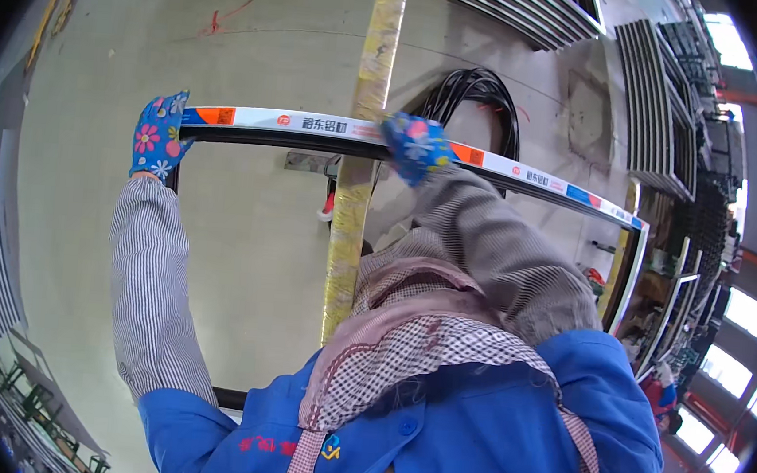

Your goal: Installing a black rubber seal into the grooves of a white window frame profile and cutting it to size.

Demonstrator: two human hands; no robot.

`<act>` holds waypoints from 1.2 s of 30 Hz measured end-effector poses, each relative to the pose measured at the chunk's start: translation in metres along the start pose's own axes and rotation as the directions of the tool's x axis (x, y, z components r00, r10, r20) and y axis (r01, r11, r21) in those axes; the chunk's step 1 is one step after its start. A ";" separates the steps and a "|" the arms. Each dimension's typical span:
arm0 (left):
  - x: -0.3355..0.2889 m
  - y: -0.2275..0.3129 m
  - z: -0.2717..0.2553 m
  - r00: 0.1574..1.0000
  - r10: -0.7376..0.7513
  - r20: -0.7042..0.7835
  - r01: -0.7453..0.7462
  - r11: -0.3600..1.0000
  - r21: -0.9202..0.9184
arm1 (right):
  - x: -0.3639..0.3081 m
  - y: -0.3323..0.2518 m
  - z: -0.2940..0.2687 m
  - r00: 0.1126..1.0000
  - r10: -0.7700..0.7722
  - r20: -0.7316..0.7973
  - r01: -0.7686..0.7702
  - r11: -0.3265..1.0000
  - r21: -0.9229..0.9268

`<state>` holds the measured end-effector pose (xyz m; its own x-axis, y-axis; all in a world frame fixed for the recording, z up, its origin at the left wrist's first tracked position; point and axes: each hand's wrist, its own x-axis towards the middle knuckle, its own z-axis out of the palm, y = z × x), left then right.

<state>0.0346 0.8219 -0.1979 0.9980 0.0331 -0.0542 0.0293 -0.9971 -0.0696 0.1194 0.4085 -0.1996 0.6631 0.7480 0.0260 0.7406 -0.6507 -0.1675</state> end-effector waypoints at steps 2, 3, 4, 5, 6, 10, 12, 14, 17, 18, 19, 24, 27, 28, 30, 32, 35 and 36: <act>0.003 0.001 0.001 0.999 -0.039 0.034 0.039 0.999 -0.012 | -0.045 0.046 -0.008 0.991 0.111 0.074 -0.109 0.994 -0.031; 0.003 0.006 -0.001 0.999 -0.044 0.025 0.043 0.999 0.033 | -0.070 0.067 -0.015 0.992 0.119 0.048 -0.116 0.991 -0.068; 0.003 0.010 -0.001 1.000 -0.026 0.017 0.025 0.999 0.047 | -0.096 0.088 -0.018 0.988 0.152 0.035 -0.147 0.983 -0.114; 0.003 0.010 0.000 1.000 -0.030 0.004 0.030 0.998 0.062 | -0.122 0.108 -0.021 0.990 0.144 -0.008 -0.143 0.972 -0.185; 0.002 0.008 -0.001 0.999 -0.035 -0.012 0.035 0.997 0.076 | -0.138 0.124 -0.028 0.980 0.193 0.043 -0.183 0.970 -0.162; 0.001 0.018 -0.016 0.986 -0.070 0.154 0.049 0.989 0.136 | -0.214 0.197 -0.030 0.976 0.218 -0.026 -0.218 0.948 -0.230; 0.008 0.058 -0.039 0.986 -0.109 0.123 0.095 0.989 0.114 | -0.251 0.231 -0.034 0.958 0.286 -0.035 -0.284 0.919 -0.274; 0.004 0.085 -0.050 0.985 -0.069 0.160 0.047 0.989 0.138 | -0.270 0.257 -0.036 0.962 0.267 -0.058 -0.273 0.938 -0.213; 0.010 0.186 -0.057 0.970 0.215 -0.117 -0.228 0.966 -0.117 | -0.300 0.281 -0.052 0.949 0.303 -0.089 -0.315 0.923 -0.219; 0.010 0.230 -0.072 0.949 0.279 -0.146 -0.301 0.941 -0.154 | -0.310 0.292 -0.056 0.944 0.320 -0.078 -0.329 0.932 -0.153; 0.016 0.265 -0.065 0.924 0.341 -0.175 -0.374 0.902 -0.214 | -0.320 0.300 -0.061 0.921 0.386 -0.046 -0.388 0.906 -0.169; 0.067 0.443 -0.020 0.889 0.427 -0.167 -0.458 0.842 -0.285 | -0.342 0.327 -0.060 0.947 0.321 -0.004 -0.315 0.930 -0.188; 0.067 0.518 -0.027 0.916 0.397 -0.053 -0.382 0.824 -0.419 | -0.335 0.313 -0.075 0.948 0.316 0.020 -0.311 0.940 -0.137; 0.068 0.544 -0.035 0.926 0.368 0.080 -0.295 0.842 -0.452 | -0.334 0.310 -0.078 0.947 0.321 0.014 -0.316 0.938 -0.140; 0.063 0.569 -0.019 0.713 0.635 -0.297 -0.652 0.756 0.049 | -0.336 0.312 -0.073 0.952 0.303 -0.044 -0.306 0.949 -0.072; 0.066 0.583 -0.026 0.739 0.636 -0.221 -0.641 0.765 0.058 | -0.341 0.318 -0.071 0.946 0.325 0.004 -0.323 0.943 -0.082; 0.064 0.557 -0.030 0.764 0.629 -0.145 -0.635 0.773 0.009 | -0.341 0.318 -0.067 0.943 0.332 -0.020 -0.331 0.934 -0.137; 0.063 0.539 -0.029 0.768 0.624 -0.144 -0.634 0.772 -0.043 | -0.342 0.316 -0.068 0.938 0.345 -0.019 -0.344 0.928 -0.141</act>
<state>0.1145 0.2844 -0.2099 0.7933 -0.6061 0.0581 -0.6080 -0.7936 0.0234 0.1342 -0.0618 -0.1949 0.8798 0.4750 -0.0144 0.4746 -0.8798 -0.0250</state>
